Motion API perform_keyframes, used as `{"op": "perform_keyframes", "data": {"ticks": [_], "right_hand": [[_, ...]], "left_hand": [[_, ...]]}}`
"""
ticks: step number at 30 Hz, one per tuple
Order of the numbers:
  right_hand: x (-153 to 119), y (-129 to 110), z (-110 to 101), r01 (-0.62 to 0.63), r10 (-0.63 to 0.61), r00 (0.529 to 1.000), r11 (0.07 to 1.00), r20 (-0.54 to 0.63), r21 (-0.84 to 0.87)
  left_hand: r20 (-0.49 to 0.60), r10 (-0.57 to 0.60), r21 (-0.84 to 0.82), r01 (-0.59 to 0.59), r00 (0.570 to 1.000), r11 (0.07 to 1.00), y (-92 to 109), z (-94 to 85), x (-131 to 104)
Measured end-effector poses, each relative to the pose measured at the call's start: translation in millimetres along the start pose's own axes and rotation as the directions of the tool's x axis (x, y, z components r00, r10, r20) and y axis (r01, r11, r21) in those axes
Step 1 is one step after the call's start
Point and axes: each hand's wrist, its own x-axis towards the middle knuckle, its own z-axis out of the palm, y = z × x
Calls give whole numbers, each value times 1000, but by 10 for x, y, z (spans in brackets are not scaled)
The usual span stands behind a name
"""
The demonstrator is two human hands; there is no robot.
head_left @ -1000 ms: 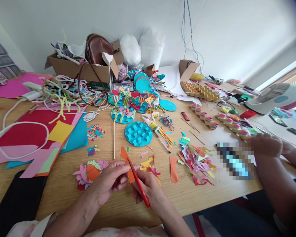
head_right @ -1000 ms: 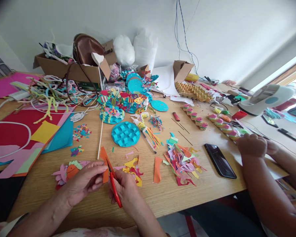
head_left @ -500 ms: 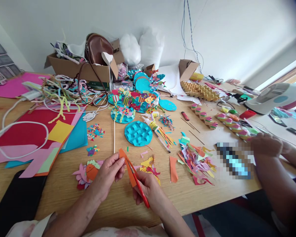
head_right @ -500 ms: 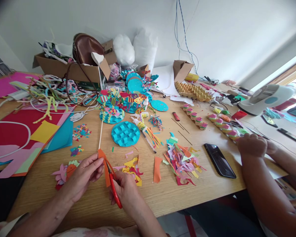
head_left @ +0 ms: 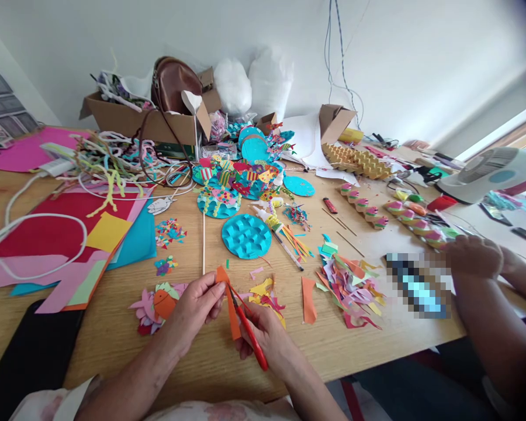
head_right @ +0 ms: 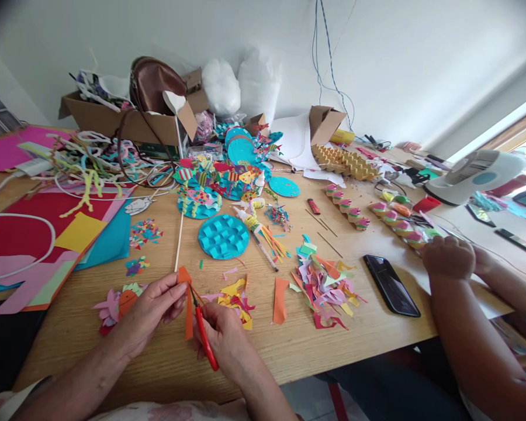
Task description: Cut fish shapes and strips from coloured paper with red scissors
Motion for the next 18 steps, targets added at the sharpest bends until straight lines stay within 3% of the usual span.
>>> {"op": "perform_keyframes", "data": {"ticks": [6, 18], "right_hand": [[2, 30, -6, 5, -5, 1000, 1000, 2, 1], [10, 70, 1, -13, 13, 1000, 1000, -15, -20]], "left_hand": [[-13, 64, 50, -63, 998, 997, -14, -10, 23], [11, 17, 17, -17, 1000, 1000, 15, -2, 4]]}}
